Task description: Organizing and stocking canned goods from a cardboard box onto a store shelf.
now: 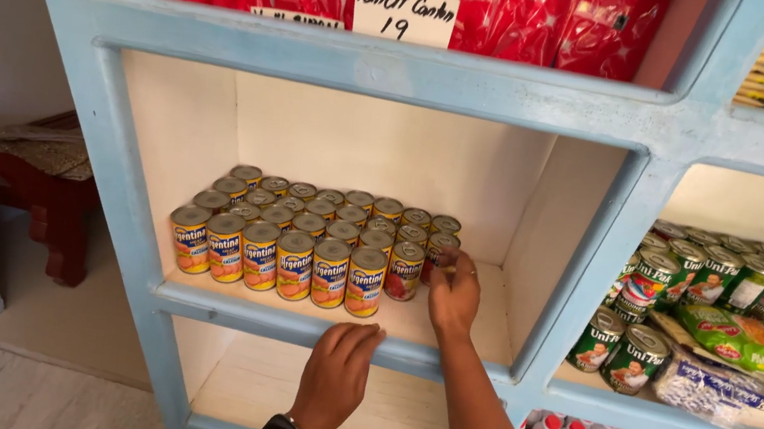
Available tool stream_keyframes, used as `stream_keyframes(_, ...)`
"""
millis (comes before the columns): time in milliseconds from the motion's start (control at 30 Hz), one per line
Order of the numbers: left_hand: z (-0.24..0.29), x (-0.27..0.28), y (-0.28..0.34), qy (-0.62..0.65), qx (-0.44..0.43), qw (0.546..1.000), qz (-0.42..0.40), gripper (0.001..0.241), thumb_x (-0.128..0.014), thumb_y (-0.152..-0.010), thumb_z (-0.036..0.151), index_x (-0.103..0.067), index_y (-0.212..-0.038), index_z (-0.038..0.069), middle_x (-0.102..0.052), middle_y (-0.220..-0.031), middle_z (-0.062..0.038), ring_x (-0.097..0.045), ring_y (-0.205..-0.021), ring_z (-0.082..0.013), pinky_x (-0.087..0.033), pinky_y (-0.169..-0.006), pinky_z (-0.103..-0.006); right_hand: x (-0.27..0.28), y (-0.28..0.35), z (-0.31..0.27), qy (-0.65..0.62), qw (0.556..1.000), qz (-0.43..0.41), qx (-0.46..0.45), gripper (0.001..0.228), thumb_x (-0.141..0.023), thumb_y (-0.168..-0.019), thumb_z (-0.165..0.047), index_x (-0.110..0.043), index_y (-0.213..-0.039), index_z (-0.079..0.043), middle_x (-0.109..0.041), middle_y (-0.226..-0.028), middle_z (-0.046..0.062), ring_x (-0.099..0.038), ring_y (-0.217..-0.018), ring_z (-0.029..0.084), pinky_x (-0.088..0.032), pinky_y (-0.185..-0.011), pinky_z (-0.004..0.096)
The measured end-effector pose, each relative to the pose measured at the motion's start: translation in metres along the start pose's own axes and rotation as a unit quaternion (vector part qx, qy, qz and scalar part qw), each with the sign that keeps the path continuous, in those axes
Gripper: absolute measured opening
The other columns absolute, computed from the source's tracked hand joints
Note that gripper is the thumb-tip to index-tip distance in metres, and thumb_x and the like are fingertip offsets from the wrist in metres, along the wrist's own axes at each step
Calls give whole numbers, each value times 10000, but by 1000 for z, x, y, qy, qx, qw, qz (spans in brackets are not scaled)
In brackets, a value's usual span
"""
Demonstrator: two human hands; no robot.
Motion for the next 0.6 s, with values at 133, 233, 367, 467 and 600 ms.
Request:
stream_keyframes(133,-6,-9,19,-31,59,998,2,442,-611,-880,47,-631,-1316,118,-590,-1394,-55,-508,-1302,-308,-388,-1109,-539,11,18,-29,-34,996,44,65,382,-602,-826,17,-654,-1199,-40,-691,-1059,88,-630,-817,202,-546,-730,345)
stream_keyframes(233,-6,-8,20,-43,82,996,-18,480,-612,-878,53,-604,-1352,133,-555,-1446,-56,-470,-1354,-310,-343,-1145,-559,15,67,-75,-35,983,43,175,333,-584,-846,70,-643,-1159,-30,-672,-1084,105,-639,-859,204,-556,-726,325)
stream_keyframes(367,-5,1,31,-37,88,994,-56,532,-602,-904,44,-558,-1429,119,-505,-1524,-74,-432,-1435,-342,-321,-1168,-573,5,181,-107,-16,945,-6,325,251,-614,-864,104,-623,-1092,-2,-657,-1095,168,-666,-967,288,-572,-815,344)
stream_keyframes(467,9,23,62,5,73,995,-72,655,-641,-789,62,-544,-1436,110,-456,-1560,-134,-390,-1445,-410,-338,-1150,-559,-5,269,-78,3,949,-62,310,270,-624,-830,93,-633,-1082,-3,-644,-1053,175,-657,-973,332,-548,-831,384)
stream_keyframes(600,-12,18,194,75,187,971,-126,587,-652,-871,31,-522,-1442,76,-488,-1519,-138,-434,-1390,-395,-395,-1149,-512,-3,372,21,0,978,-128,165,209,-649,-886,52,-641,-1080,-23,-673,-1060,152,-679,-931,285,-562,-791,356)
Point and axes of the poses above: each hand's wrist, its own y-axis away from the middle knuckle, its own x-axis out of the back of the hand, z = x × y, the point moved 9 cm from there along -y, towards the middle knuckle
